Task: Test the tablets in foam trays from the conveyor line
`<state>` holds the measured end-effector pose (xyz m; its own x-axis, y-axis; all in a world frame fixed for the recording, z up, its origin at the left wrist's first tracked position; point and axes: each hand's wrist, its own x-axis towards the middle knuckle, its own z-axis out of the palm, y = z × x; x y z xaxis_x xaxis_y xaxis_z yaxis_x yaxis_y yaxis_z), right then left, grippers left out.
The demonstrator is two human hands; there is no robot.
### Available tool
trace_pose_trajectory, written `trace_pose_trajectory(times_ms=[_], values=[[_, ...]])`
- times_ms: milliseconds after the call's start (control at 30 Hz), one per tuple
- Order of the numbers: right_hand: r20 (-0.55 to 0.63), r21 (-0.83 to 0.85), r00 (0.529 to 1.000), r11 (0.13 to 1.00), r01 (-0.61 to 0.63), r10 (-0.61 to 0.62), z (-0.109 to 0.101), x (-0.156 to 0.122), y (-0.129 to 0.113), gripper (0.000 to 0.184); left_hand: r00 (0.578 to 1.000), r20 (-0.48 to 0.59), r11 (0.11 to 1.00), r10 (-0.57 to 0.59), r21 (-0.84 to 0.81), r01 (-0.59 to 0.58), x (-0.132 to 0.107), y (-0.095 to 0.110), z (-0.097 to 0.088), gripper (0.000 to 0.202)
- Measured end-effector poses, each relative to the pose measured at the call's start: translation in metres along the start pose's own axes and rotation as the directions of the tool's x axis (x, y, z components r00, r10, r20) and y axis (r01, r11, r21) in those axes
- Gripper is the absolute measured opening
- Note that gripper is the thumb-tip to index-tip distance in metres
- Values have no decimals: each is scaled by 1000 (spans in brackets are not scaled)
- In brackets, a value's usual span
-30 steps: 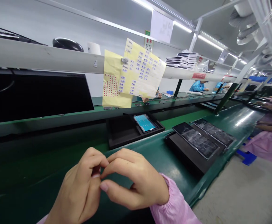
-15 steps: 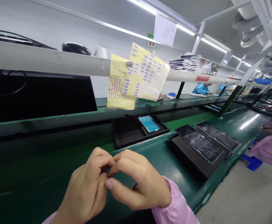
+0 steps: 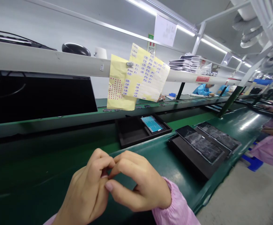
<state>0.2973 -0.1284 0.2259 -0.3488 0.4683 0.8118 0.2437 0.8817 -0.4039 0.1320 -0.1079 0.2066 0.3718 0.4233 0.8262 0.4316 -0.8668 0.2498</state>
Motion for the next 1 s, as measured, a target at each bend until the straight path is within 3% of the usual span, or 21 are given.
trace_pose_trajectory(times_ms=[367,633,800,900,1000], values=[[-19,-31,998,997,66,-67,2,1,5,20,999,4,997,37,67,-37,6,1,-1,10],[-7,-13,1000,999,30,-30,1,2,5,22,1000,17,998,3,65,-4,0,-2,2,11],[2,12,1000,1000,19,-19,-1,3,3,23,998,-7,994,59,89,-58,4,1,0,13],[-42,63,998,997,-37,40,-2,3,0,19,996,-49,986,77,154,-69,9,6,0,18],[-103,103,980,982,-161,171,-2,3,-3,9,977,-190,962,98,271,-43,10,6,5,10]])
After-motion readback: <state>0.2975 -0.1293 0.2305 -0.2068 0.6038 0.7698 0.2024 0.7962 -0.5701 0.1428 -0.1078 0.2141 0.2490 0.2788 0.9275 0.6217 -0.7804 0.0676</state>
